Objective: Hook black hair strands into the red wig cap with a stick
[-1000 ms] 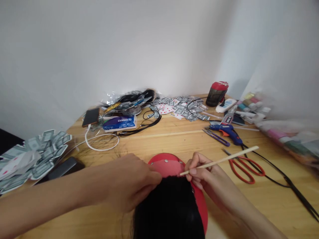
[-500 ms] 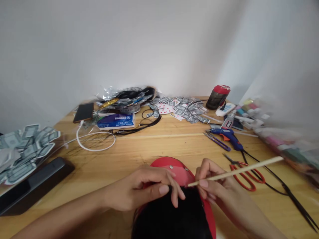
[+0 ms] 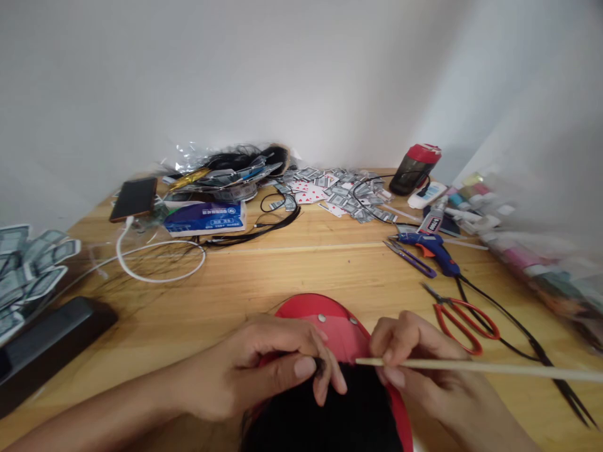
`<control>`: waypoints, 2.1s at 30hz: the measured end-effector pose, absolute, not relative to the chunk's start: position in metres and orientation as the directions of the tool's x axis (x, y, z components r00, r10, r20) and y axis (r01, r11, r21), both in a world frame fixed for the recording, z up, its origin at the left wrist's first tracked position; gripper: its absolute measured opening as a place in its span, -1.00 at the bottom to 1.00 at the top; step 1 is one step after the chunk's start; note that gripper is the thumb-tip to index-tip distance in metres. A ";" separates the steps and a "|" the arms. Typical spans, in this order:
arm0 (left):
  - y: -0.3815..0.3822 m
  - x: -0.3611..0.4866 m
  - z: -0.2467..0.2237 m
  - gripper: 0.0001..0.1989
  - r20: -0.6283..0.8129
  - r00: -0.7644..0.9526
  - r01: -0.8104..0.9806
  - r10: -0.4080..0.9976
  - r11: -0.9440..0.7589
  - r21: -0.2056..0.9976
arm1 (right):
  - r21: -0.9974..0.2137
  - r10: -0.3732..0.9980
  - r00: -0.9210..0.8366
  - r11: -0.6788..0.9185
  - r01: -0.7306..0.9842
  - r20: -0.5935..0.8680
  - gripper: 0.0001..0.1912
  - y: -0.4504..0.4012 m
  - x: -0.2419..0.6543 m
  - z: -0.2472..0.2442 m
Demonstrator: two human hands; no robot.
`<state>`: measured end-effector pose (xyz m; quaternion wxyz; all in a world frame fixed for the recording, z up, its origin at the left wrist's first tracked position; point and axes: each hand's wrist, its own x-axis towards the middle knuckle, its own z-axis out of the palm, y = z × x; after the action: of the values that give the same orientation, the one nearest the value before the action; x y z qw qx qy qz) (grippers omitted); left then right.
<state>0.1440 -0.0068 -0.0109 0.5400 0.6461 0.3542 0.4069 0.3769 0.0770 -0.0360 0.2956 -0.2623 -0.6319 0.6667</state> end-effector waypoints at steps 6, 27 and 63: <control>-0.007 0.144 -0.011 -0.67 0.130 0.423 0.040 0.897 -0.161 0.986 | -0.992 0.737 -0.663 0.098 -0.085 0.130 -0.80 0.075 0.372 -0.034; -0.005 0.146 -0.030 -0.73 0.046 0.235 -0.452 0.971 0.067 0.890 | -0.995 0.794 -0.607 -0.035 -0.092 0.028 -0.80 0.060 0.373 -0.042; -0.009 0.148 -0.029 -0.73 0.117 0.276 -0.219 0.954 -0.056 0.974 | -0.999 0.733 -0.680 -0.020 -0.044 0.015 -0.70 0.067 0.372 -0.035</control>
<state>0.1476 -0.0086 -0.0293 0.5943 0.5335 0.3446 0.4934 0.3717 0.0670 -0.0351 0.2939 -0.2710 -0.6353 0.6608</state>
